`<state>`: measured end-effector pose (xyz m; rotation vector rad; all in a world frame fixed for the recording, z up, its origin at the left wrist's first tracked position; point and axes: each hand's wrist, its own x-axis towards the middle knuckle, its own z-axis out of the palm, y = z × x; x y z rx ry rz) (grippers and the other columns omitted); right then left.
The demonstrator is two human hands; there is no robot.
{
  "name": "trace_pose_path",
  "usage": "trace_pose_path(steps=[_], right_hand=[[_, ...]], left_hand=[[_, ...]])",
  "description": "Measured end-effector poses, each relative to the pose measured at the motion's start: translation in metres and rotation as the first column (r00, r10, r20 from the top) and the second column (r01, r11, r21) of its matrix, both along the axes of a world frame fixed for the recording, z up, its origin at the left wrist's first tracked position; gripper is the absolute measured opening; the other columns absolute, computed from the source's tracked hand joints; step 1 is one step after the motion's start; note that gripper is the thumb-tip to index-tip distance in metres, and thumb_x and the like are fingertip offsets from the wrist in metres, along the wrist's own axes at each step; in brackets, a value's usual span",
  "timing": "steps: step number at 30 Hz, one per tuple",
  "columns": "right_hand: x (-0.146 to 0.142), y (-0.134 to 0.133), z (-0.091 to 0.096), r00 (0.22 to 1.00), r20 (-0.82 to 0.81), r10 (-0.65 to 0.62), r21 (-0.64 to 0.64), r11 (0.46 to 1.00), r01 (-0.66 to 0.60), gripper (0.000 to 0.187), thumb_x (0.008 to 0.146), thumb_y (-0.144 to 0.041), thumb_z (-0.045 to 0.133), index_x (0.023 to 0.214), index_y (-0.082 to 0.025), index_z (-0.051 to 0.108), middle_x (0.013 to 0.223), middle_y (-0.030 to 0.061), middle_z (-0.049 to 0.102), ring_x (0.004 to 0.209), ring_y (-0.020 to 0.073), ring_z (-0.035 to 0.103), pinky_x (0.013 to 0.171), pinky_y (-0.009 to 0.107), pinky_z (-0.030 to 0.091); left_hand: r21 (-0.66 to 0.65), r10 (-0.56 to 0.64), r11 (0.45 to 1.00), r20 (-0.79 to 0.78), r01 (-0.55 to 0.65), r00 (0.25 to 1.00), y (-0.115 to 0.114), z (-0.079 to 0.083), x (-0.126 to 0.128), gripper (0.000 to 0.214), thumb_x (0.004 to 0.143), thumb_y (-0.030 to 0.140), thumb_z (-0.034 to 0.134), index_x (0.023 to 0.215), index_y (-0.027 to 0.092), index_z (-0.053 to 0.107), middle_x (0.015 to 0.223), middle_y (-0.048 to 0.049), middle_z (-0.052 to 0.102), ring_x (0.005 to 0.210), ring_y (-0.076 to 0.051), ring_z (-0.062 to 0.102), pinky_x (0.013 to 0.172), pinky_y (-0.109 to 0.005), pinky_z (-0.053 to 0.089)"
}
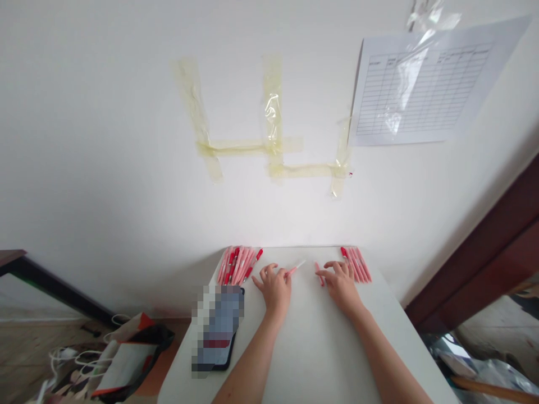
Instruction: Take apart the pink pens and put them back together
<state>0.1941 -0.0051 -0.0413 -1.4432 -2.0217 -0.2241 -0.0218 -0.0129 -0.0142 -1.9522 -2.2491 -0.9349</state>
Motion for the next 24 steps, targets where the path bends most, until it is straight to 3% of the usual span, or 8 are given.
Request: trace_pose_path(steps=[9,13,24], right_hand=[[0.0006,0.0024,-0.0023,1.000,-0.009,0.021,0.036,0.999,-0.020,0.021,0.090,-0.024,0.060,0.095,-0.037,0.076,0.117,0.0057,0.063,0.109,0.0304,0.053,0.102,0.056,0.039],[0.0030,0.0029,-0.0031,1.000,-0.016,0.007,0.007,1.000,-0.006,0.021,0.092,-0.029,0.059,0.105,-0.036,0.074,0.117,0.0064,0.062,0.110,0.0299,0.052,0.101,0.054,0.040],[0.0072,0.0059,-0.0033,0.998,-0.053,-0.027,0.007,1.000,0.028,0.018,0.096,-0.034,0.055,0.101,-0.030,0.071,0.104,0.0065,0.066,0.105,0.0277,0.053,0.098,0.048,0.041]], left_hand=[[-0.038,0.008,0.999,0.022,-0.007,1.000,0.0023,0.0020,-0.0035,0.016,0.086,0.026,0.062,0.090,0.030,0.078,0.124,-0.0076,0.060,0.123,-0.031,0.045,0.111,-0.069,0.020],[-0.047,0.010,0.999,0.037,-0.008,0.999,0.0032,0.0031,-0.0053,0.016,0.086,0.025,0.063,0.090,0.031,0.077,0.125,-0.0065,0.060,0.124,-0.031,0.045,0.111,-0.068,0.021],[-0.023,0.003,1.000,0.048,-0.002,0.999,0.0069,0.0008,-0.0101,0.016,0.085,0.025,0.065,0.092,0.033,0.077,0.126,-0.0059,0.059,0.124,-0.030,0.044,0.111,-0.066,0.021]])
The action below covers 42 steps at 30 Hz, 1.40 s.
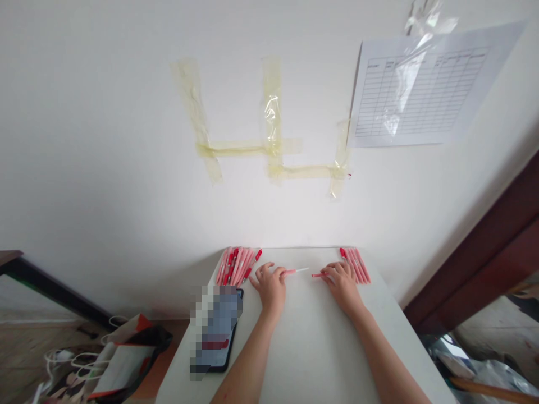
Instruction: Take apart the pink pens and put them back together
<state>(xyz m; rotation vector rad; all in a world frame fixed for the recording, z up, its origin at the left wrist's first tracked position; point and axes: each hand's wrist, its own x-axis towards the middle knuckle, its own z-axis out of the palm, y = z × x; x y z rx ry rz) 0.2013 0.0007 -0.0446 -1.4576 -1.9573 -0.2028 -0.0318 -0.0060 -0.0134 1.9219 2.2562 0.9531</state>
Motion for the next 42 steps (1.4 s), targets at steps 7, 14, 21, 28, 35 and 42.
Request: trace_pose_path(steps=[7,14,21,28,35,42], right_hand=[[0.000,-0.002,0.004,0.999,-0.039,-0.031,0.024,0.999,0.032,0.020,0.098,-0.039,0.052,0.102,-0.030,0.070,0.097,0.0052,0.067,0.103,0.0272,0.053,0.100,0.049,0.038],[-0.001,-0.003,0.006,0.998,-0.018,-0.052,0.011,0.999,0.053,0.016,0.096,-0.035,0.056,0.102,-0.030,0.070,0.097,0.0048,0.067,0.105,0.0274,0.053,0.099,0.047,0.038],[-0.002,-0.004,0.007,1.000,-0.020,-0.006,0.022,1.000,0.006,0.016,0.096,-0.035,0.057,0.102,-0.029,0.071,0.099,0.0056,0.066,0.104,0.0275,0.051,0.097,0.047,0.040],[-0.009,-0.006,0.012,0.997,-0.017,0.071,0.052,0.996,-0.070,0.014,0.095,-0.034,0.060,0.102,-0.028,0.071,0.099,0.0055,0.066,0.103,0.0266,0.052,0.102,0.051,0.037],[-0.010,-0.009,0.015,0.996,-0.038,0.075,0.046,0.996,-0.074,0.014,0.095,-0.035,0.059,0.101,-0.028,0.070,0.100,0.0052,0.065,0.103,0.0263,0.052,0.103,0.051,0.037],[-0.010,-0.009,0.016,0.997,-0.034,0.067,0.041,0.997,-0.066,0.014,0.095,-0.035,0.059,0.100,-0.028,0.070,0.101,0.0059,0.066,0.104,0.0269,0.053,0.103,0.052,0.037]], left_hand=[[0.057,-0.031,0.998,0.007,0.031,0.999,-0.002,0.003,0.002,0.015,0.085,0.024,0.067,0.089,0.033,0.077,0.125,-0.0050,0.059,0.125,-0.030,0.045,0.113,-0.067,0.020],[0.079,-0.043,0.996,0.017,0.042,0.999,-0.005,0.007,0.004,0.013,0.085,0.024,0.068,0.087,0.033,0.077,0.125,-0.0041,0.060,0.126,-0.029,0.046,0.115,-0.066,0.019],[0.093,-0.095,0.991,0.016,0.093,0.995,-0.006,0.008,0.006,0.013,0.084,0.023,0.070,0.087,0.033,0.077,0.124,-0.0038,0.060,0.126,-0.029,0.047,0.115,-0.069,0.019],[0.110,-0.214,0.971,0.019,0.211,0.977,-0.006,0.002,0.009,0.014,0.082,0.021,0.071,0.088,0.032,0.077,0.125,-0.0049,0.059,0.127,-0.029,0.047,0.115,-0.071,0.021],[0.126,-0.259,0.959,0.013,0.256,0.966,-0.006,0.000,0.010,0.012,0.085,0.024,0.068,0.088,0.032,0.077,0.124,-0.0051,0.059,0.125,-0.028,0.049,0.114,-0.072,0.022],[0.110,-0.274,0.956,-0.009,0.273,0.962,-0.005,-0.004,0.011,0.013,0.088,0.026,0.065,0.087,0.031,0.077,0.126,-0.0052,0.059,0.127,-0.029,0.047,0.113,-0.074,0.021]])
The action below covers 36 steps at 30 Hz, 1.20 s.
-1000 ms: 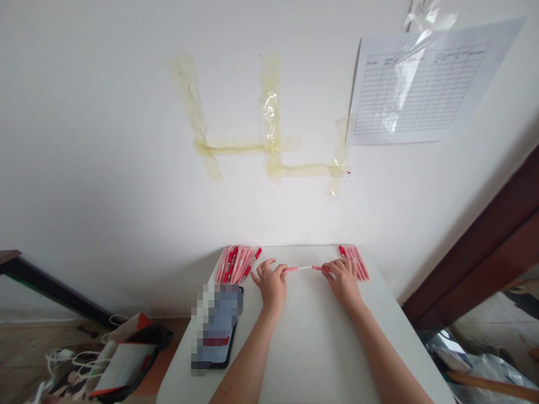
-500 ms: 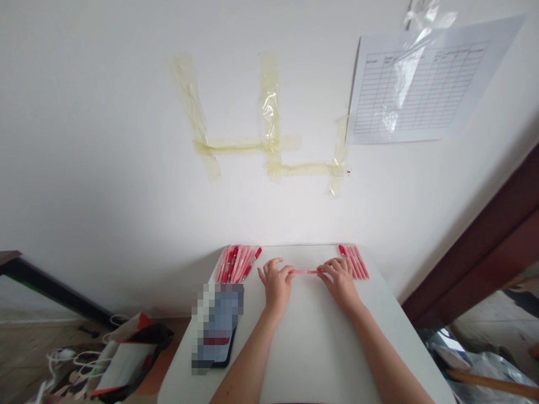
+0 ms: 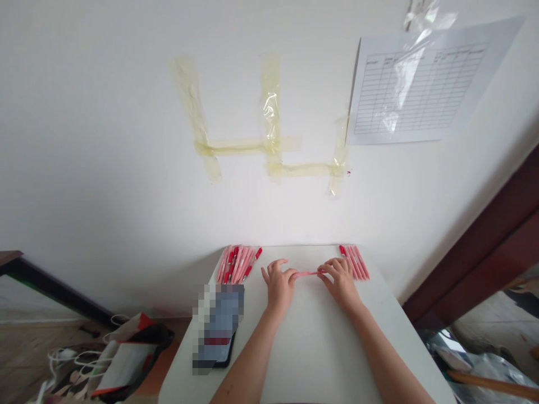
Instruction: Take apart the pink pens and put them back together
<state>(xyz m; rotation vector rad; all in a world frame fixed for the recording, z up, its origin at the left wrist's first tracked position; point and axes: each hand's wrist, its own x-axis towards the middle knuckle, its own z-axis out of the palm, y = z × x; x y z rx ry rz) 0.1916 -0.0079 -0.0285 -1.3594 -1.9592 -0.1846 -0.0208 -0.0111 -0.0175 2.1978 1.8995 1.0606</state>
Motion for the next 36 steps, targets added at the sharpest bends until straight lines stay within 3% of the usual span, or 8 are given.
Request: trace_pose_path(steps=[8,14,19,26,31,36], right_hand=[[-0.0015,0.0007,-0.0004,0.999,0.011,0.042,-0.010,0.999,-0.042,0.017,0.097,-0.033,0.057,0.104,-0.030,0.072,0.097,0.0032,0.071,0.107,0.0278,0.056,0.111,0.059,0.028],[-0.0025,0.0002,-0.0018,1.000,-0.016,0.023,-0.064,0.998,-0.024,0.027,0.101,-0.033,0.046,0.112,-0.030,0.070,0.100,0.0055,0.072,0.107,0.0267,0.059,0.115,0.064,0.019],[0.0012,0.0004,-0.0022,0.999,-0.010,0.038,-0.072,0.997,-0.038,0.029,0.095,-0.036,0.058,0.122,-0.029,0.064,0.098,0.0050,0.071,0.105,0.0280,0.058,0.112,0.061,0.027],[0.0011,0.0010,-0.0006,1.000,0.014,0.014,-0.033,0.999,-0.014,0.016,0.096,-0.032,0.056,0.105,-0.029,0.069,0.097,0.0051,0.071,0.104,0.0264,0.060,0.106,0.055,0.036],[-0.0006,0.0005,-0.0019,1.000,-0.011,-0.025,-0.051,0.998,0.024,0.024,0.100,-0.039,0.047,0.108,-0.028,0.067,0.104,0.0083,0.069,0.109,0.0267,0.059,0.109,0.058,0.033],[0.0036,0.0037,-0.0061,0.999,-0.017,0.034,-0.043,0.998,-0.035,0.022,0.094,-0.040,0.058,0.111,-0.028,0.065,0.097,0.0048,0.070,0.104,0.0267,0.059,0.110,0.058,0.031]], left_hand=[[0.008,-0.017,1.000,0.027,0.017,1.000,-0.0007,-0.0011,0.0005,0.011,0.083,0.022,0.070,0.087,0.030,0.076,0.126,-0.0050,0.058,0.127,-0.028,0.047,0.115,-0.073,0.018],[0.000,0.007,1.000,0.055,-0.007,0.998,-0.0008,-0.0001,0.0011,0.010,0.082,0.022,0.072,0.087,0.031,0.075,0.125,-0.0047,0.058,0.127,-0.028,0.047,0.114,-0.074,0.019],[-0.011,0.050,0.999,0.090,-0.049,0.995,0.0007,0.0004,-0.0012,0.011,0.081,0.021,0.072,0.087,0.030,0.075,0.125,-0.0049,0.059,0.127,-0.029,0.047,0.113,-0.073,0.020],[-0.026,0.052,0.998,0.113,-0.050,0.992,0.0013,0.0018,-0.0023,0.010,0.083,0.022,0.071,0.087,0.030,0.075,0.125,-0.0042,0.059,0.127,-0.028,0.047,0.115,-0.073,0.017],[-0.010,0.053,0.999,0.104,-0.052,0.993,0.0005,0.0027,-0.0017,0.010,0.083,0.023,0.071,0.086,0.030,0.075,0.125,-0.0044,0.059,0.126,-0.028,0.048,0.114,-0.073,0.019],[0.005,0.069,0.998,0.106,-0.070,0.992,0.0013,0.0027,-0.0019,0.010,0.084,0.023,0.069,0.087,0.031,0.075,0.124,-0.0044,0.060,0.126,-0.028,0.049,0.114,-0.074,0.020]])
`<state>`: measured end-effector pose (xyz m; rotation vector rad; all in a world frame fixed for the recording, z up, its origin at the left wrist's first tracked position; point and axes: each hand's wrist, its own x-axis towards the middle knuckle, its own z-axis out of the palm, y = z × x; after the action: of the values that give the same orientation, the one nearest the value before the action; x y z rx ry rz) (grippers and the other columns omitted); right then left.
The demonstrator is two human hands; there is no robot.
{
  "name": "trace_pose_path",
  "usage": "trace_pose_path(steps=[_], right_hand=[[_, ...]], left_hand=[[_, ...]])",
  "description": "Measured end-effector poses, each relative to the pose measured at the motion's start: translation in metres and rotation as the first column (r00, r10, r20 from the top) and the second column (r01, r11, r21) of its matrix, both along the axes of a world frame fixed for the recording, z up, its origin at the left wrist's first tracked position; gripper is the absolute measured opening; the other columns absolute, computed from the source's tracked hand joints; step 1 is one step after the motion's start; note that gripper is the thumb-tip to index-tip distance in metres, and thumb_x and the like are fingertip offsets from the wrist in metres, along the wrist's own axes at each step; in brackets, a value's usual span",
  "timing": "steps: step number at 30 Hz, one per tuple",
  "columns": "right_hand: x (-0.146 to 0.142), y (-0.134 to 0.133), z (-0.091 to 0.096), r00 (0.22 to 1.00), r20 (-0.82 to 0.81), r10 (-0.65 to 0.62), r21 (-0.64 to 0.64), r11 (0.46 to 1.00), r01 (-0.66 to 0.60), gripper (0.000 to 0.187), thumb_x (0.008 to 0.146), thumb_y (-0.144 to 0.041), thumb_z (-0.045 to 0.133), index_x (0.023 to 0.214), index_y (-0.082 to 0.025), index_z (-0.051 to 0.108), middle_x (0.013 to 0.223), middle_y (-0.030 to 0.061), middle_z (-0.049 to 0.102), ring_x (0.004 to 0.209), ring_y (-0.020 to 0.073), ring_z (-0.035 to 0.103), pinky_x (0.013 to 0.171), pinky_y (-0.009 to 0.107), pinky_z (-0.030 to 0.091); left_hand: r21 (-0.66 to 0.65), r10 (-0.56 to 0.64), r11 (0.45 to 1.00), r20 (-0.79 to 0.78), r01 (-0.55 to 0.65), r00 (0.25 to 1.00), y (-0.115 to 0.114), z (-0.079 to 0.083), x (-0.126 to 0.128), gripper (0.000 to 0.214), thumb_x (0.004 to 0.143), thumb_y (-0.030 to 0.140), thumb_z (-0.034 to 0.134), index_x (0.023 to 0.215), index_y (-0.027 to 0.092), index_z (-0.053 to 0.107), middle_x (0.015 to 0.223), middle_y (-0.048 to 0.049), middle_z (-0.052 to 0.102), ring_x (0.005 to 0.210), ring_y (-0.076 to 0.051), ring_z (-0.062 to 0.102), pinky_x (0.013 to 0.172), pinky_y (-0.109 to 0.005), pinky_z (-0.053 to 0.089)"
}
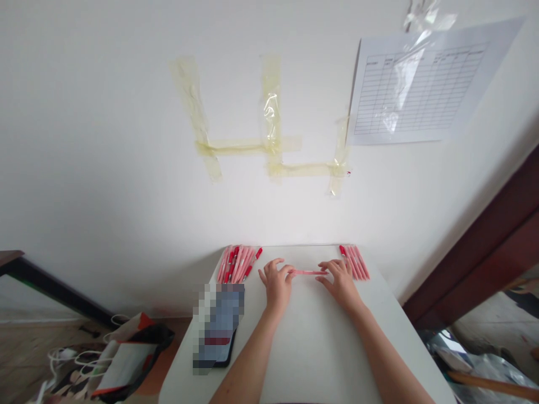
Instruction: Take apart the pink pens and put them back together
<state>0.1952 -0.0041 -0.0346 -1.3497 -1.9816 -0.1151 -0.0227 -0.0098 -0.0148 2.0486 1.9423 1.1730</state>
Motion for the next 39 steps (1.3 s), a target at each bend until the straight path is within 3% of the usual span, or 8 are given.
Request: trace_pose_path(steps=[5,10,17,22,28,33,39], right_hand=[[0.0018,0.0025,-0.0017,1.000,0.021,-0.006,0.017,1.000,0.006,0.012,0.094,-0.035,0.060,0.099,-0.027,0.068,0.095,0.0040,0.068,0.101,0.0255,0.057,0.104,0.052,0.037],[0.0005,0.0021,-0.0025,0.999,0.005,-0.040,0.027,0.999,0.040,0.022,0.098,-0.039,0.053,0.096,-0.027,0.071,0.102,0.0063,0.066,0.102,0.0256,0.054,0.097,0.047,0.041],[0.0012,0.0016,-0.0035,0.999,-0.023,-0.030,0.010,1.000,0.030,0.031,0.092,-0.048,0.061,0.115,-0.028,0.065,0.111,0.0075,0.064,0.106,0.0279,0.052,0.096,0.047,0.042],[0.0012,0.0017,-0.0020,0.999,-0.039,-0.024,0.006,1.000,0.025,0.020,0.096,-0.043,0.057,0.105,-0.027,0.065,0.105,0.0063,0.065,0.104,0.0262,0.053,0.094,0.044,0.042],[0.0014,0.0025,-0.0033,0.998,-0.033,-0.045,0.007,0.999,0.045,0.030,0.099,-0.047,0.047,0.095,-0.027,0.069,0.103,0.0070,0.064,0.101,0.0258,0.052,0.091,0.043,0.042],[0.0017,0.0014,-0.0019,0.997,-0.067,-0.033,-0.020,0.999,0.032,0.028,0.097,-0.050,0.052,0.108,-0.027,0.065,0.107,0.0074,0.064,0.105,0.0272,0.052,0.092,0.044,0.042],[0.0011,0.0021,-0.0020,0.999,-0.033,-0.038,-0.006,0.999,0.038,0.023,0.098,-0.045,0.052,0.099,-0.027,0.066,0.101,0.0066,0.065,0.100,0.0260,0.053,0.090,0.043,0.043]], left_hand=[[-0.020,0.001,1.000,0.010,-0.001,1.000,0.0001,0.0015,-0.0003,0.010,0.084,0.023,0.069,0.087,0.030,0.075,0.124,-0.0051,0.060,0.126,-0.029,0.049,0.113,-0.073,0.021],[-0.024,-0.012,1.000,0.016,0.012,1.000,-0.0002,-0.0007,-0.0007,0.011,0.084,0.021,0.069,0.087,0.030,0.075,0.124,-0.0048,0.060,0.127,-0.028,0.048,0.114,-0.073,0.019],[-0.018,0.003,1.000,0.024,-0.002,1.000,0.0007,-0.0007,-0.0005,0.010,0.086,0.024,0.067,0.088,0.030,0.074,0.124,-0.0049,0.060,0.127,-0.028,0.048,0.114,-0.071,0.019],[-0.012,0.009,1.000,0.013,-0.009,1.000,0.0014,-0.0011,-0.0007,0.010,0.086,0.024,0.067,0.088,0.031,0.074,0.124,-0.0043,0.061,0.126,-0.028,0.049,0.113,-0.072,0.020],[-0.020,0.003,1.000,0.028,-0.002,1.000,-0.0008,0.0033,0.0003,0.011,0.086,0.024,0.067,0.088,0.031,0.075,0.123,-0.0044,0.061,0.126,-0.028,0.049,0.113,-0.068,0.021],[-0.016,0.010,1.000,0.033,-0.009,0.999,-0.0012,0.0068,0.0004,0.010,0.085,0.023,0.068,0.087,0.030,0.075,0.122,-0.0045,0.062,0.125,-0.027,0.048,0.112,-0.061,0.026],[-0.025,0.012,1.000,0.042,-0.011,0.999,-0.0006,0.0054,0.0000,0.011,0.086,0.024,0.067,0.087,0.030,0.075,0.122,-0.0050,0.061,0.125,-0.028,0.047,0.113,-0.063,0.024]])
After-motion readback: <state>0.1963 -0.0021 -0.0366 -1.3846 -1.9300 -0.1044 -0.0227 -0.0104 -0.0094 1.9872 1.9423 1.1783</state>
